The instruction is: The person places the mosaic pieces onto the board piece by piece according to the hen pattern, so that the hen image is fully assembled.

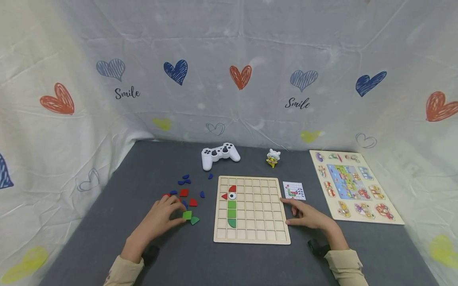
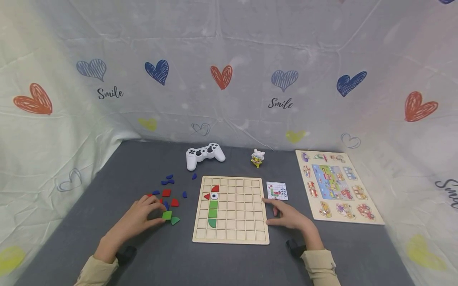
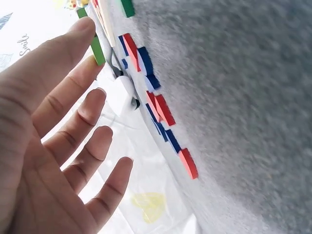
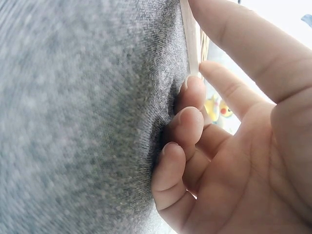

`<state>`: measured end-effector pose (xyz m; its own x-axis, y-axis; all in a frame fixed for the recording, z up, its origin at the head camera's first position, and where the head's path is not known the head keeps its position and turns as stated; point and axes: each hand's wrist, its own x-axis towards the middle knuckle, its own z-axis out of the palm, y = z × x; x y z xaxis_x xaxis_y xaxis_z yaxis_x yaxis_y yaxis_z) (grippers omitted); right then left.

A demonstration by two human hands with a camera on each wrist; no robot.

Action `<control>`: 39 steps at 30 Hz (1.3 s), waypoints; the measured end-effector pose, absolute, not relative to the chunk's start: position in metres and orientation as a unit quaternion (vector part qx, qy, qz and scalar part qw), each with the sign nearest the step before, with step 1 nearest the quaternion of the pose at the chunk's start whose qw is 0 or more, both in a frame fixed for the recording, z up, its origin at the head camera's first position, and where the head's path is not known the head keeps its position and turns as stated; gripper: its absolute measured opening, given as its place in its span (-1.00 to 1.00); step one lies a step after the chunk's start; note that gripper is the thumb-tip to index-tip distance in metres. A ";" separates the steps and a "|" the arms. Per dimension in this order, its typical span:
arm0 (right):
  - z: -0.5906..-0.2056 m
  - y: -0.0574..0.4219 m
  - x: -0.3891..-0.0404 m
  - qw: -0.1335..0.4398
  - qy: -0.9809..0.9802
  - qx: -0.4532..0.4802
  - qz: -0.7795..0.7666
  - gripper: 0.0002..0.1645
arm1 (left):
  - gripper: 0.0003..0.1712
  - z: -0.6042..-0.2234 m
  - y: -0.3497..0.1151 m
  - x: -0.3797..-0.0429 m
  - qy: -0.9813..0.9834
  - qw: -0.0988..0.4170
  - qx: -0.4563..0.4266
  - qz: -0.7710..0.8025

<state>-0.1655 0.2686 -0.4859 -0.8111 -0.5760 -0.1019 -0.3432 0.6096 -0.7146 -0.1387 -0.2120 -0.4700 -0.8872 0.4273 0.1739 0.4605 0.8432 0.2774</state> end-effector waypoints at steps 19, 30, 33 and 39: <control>-0.487 0.270 -0.166 0.166 0.881 -0.260 -0.358 -0.14 | -0.72 -0.462 -0.181 -0.147 -0.940 0.094 -0.277 -0.177; -0.486 0.269 -0.166 0.162 0.883 -0.269 -0.349 -0.14 | -0.71 -0.464 -0.158 -0.150 -0.942 0.095 -0.276 -0.168; -0.486 0.269 -0.165 0.161 0.883 -0.271 -0.347 -0.15 | -0.71 -0.465 -0.151 -0.151 -0.944 0.083 -0.274 -0.166; -0.485 0.269 -0.165 0.160 0.886 -0.274 -0.338 -0.14 | -0.70 -0.464 -0.136 -0.151 -0.940 0.080 -0.283 -0.171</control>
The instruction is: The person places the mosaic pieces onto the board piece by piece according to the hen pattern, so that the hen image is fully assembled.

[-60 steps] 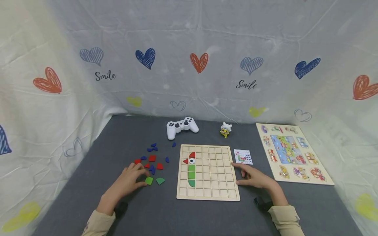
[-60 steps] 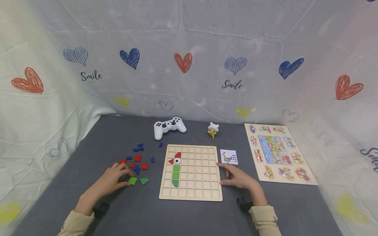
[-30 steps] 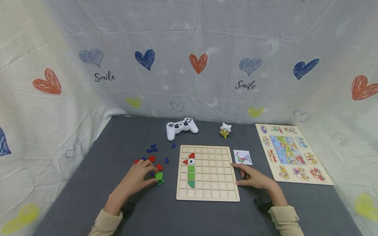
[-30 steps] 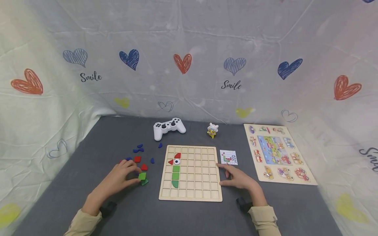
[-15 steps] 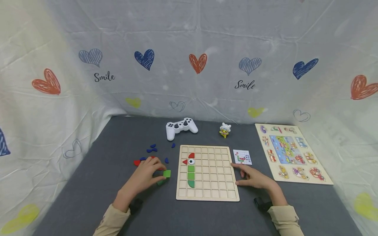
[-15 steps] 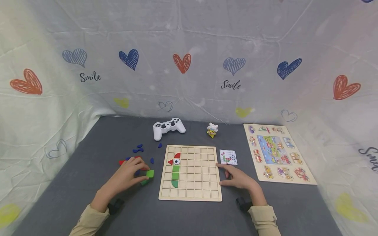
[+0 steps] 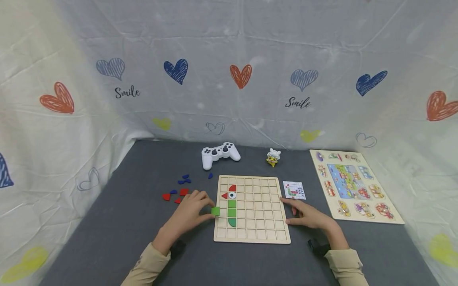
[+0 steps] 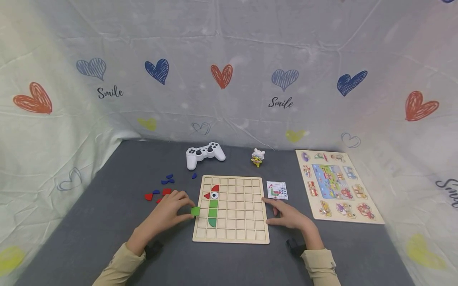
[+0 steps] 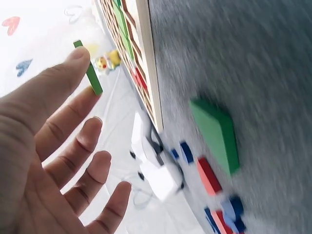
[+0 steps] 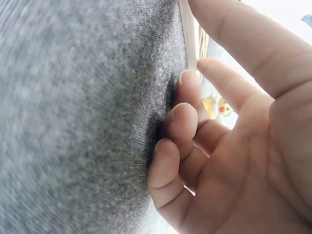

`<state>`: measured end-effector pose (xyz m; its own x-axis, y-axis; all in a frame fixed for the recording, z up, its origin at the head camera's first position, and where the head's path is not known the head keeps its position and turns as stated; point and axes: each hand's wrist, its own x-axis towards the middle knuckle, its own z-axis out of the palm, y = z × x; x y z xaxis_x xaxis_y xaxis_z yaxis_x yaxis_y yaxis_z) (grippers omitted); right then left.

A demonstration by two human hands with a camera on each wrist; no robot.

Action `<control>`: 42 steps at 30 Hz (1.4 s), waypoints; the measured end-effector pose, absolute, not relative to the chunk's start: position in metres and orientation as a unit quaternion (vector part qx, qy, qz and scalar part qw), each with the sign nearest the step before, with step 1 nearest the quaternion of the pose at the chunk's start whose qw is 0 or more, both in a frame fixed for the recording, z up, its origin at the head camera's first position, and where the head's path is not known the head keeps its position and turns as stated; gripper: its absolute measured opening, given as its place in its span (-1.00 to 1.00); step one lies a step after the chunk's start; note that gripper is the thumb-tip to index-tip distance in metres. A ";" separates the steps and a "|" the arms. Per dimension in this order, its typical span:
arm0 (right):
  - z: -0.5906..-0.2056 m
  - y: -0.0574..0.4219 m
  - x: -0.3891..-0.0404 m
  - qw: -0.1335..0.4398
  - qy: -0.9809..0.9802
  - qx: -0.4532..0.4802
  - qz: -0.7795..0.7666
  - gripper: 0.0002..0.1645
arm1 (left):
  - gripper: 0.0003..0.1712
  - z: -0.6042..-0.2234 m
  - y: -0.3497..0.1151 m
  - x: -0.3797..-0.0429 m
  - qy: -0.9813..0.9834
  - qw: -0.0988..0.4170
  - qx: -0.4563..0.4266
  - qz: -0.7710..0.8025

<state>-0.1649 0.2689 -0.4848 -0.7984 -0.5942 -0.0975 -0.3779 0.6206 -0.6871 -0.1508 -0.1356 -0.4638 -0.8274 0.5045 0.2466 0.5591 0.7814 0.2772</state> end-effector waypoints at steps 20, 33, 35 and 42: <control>-0.486 0.270 -0.166 0.163 0.894 -0.269 -0.320 -0.09 | -0.70 -0.473 -0.098 -0.156 -0.936 0.051 -0.310 -0.162; -0.484 0.271 -0.166 0.148 0.885 -0.297 -0.328 -0.12 | -0.71 -0.475 -0.073 -0.153 -0.931 0.046 -0.331 -0.147; -0.484 0.271 -0.166 0.144 0.884 -0.300 -0.328 -0.13 | -0.70 -0.474 -0.070 -0.153 -0.931 0.044 -0.334 -0.140; -0.485 0.270 -0.166 0.153 0.888 -0.290 -0.322 -0.11 | -0.70 -0.475 -0.063 -0.153 -0.933 0.026 -0.333 -0.131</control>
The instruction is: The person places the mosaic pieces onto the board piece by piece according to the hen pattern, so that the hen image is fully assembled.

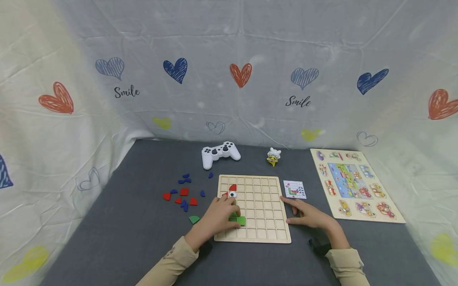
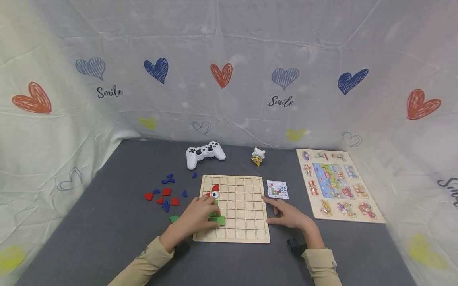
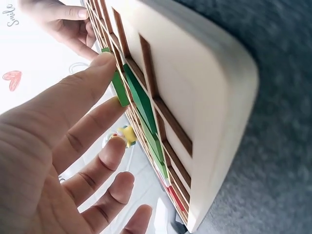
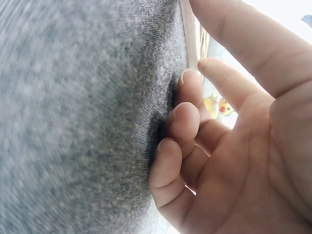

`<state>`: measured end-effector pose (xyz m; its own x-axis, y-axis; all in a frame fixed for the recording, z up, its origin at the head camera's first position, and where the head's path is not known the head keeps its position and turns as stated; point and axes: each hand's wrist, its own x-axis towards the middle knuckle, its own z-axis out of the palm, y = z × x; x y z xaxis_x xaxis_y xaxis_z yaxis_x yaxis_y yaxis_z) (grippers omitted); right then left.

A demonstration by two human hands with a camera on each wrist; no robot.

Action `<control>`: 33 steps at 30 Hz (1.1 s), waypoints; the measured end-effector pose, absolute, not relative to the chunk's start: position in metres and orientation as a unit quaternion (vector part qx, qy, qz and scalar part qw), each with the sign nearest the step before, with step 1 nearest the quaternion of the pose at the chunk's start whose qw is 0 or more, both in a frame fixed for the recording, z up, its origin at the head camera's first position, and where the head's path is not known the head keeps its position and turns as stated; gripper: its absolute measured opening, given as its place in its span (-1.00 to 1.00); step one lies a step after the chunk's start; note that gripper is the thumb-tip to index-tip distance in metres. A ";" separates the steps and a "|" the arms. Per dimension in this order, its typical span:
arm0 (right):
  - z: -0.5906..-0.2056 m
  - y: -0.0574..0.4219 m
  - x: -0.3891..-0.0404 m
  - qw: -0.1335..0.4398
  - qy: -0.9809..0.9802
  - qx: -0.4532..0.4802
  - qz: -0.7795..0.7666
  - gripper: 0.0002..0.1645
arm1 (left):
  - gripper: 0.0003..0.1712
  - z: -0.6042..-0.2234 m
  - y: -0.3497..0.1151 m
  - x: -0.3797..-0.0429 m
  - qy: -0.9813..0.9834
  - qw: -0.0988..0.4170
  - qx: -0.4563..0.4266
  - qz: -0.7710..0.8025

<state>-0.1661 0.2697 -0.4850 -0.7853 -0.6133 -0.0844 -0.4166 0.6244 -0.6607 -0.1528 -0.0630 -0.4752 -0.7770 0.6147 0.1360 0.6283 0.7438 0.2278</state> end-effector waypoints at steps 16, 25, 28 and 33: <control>-0.484 0.270 -0.166 0.156 0.887 -0.285 -0.328 -0.11 | -0.67 -0.476 -0.058 -0.150 -0.935 0.026 -0.338 -0.101; -0.486 0.271 -0.167 0.154 0.886 -0.287 -0.330 -0.12 | -0.69 -0.475 -0.066 -0.149 -0.933 0.037 -0.340 -0.111; -0.487 0.271 -0.167 0.154 0.887 -0.285 -0.328 -0.12 | -0.69 -0.477 -0.071 -0.149 -0.934 0.047 -0.337 -0.108; -0.486 0.271 -0.167 0.158 0.889 -0.281 -0.326 -0.12 | -0.71 -0.477 -0.080 -0.148 -0.938 0.052 -0.324 -0.113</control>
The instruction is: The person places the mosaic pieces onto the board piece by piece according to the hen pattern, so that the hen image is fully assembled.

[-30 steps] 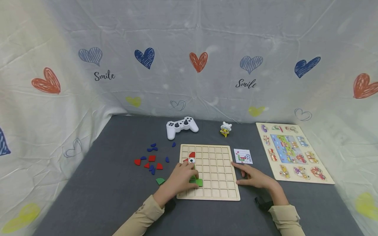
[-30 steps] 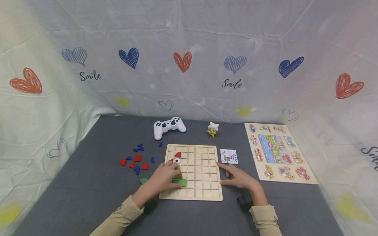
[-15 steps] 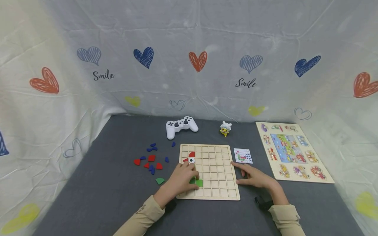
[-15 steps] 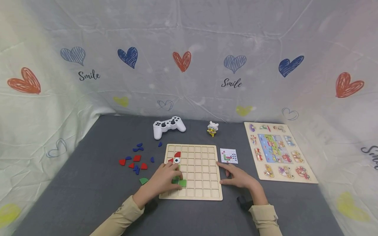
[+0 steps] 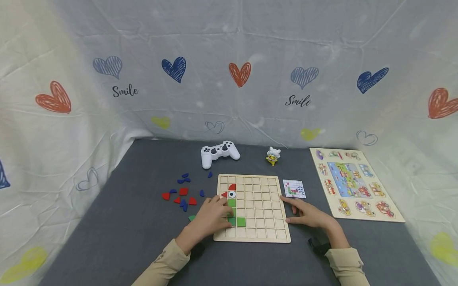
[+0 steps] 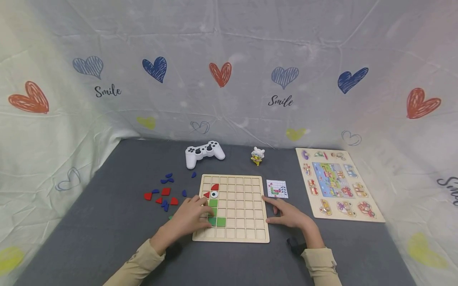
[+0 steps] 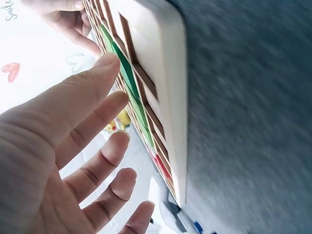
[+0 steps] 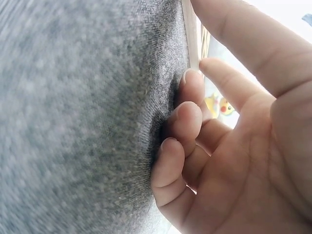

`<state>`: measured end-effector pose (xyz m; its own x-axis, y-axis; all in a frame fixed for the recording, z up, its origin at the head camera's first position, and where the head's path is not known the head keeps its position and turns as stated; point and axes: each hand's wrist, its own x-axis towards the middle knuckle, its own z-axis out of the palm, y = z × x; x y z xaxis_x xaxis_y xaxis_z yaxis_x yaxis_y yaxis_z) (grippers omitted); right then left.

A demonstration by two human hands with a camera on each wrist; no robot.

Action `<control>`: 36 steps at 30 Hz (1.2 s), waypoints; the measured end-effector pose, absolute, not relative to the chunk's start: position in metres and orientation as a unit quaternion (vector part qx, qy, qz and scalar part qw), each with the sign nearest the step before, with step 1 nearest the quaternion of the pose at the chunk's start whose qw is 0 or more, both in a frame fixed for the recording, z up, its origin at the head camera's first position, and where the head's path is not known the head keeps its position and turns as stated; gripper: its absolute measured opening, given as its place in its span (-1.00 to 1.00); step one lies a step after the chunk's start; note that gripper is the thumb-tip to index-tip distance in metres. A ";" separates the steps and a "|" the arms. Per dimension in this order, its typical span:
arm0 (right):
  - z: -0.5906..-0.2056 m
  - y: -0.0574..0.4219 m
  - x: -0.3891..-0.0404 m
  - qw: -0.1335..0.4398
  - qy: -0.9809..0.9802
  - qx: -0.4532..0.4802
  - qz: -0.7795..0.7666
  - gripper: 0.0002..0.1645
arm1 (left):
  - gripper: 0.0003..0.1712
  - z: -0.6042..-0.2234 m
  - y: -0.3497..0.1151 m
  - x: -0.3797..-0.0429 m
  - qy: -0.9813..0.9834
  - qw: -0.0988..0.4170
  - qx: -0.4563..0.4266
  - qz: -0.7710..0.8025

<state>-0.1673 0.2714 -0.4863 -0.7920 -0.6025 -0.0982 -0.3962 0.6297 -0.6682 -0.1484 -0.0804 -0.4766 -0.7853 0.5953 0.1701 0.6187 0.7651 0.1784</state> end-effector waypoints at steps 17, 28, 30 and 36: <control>-0.485 0.271 -0.167 0.163 0.888 -0.272 -0.333 -0.11 | -0.70 -0.476 -0.123 -0.145 -0.955 0.053 -0.265 -0.119; -0.487 0.272 -0.168 0.161 0.887 -0.277 -0.333 -0.11 | -0.65 -0.474 -0.149 -0.142 -0.967 0.036 -0.223 -0.119; -0.487 0.272 -0.168 0.160 0.886 -0.278 -0.335 -0.11 | -0.65 -0.476 -0.154 -0.141 -0.968 0.035 -0.221 -0.112; -0.487 0.272 -0.167 0.159 0.886 -0.280 -0.335 -0.11 | -0.64 -0.479 -0.167 -0.139 -0.969 0.041 -0.213 -0.117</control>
<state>-0.1673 0.2720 -0.4873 -0.7928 -0.6020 -0.0951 -0.3883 0.6192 -0.6826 -0.1392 -0.1666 -0.4795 -0.9059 0.4034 0.1287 0.4225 0.8816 0.2103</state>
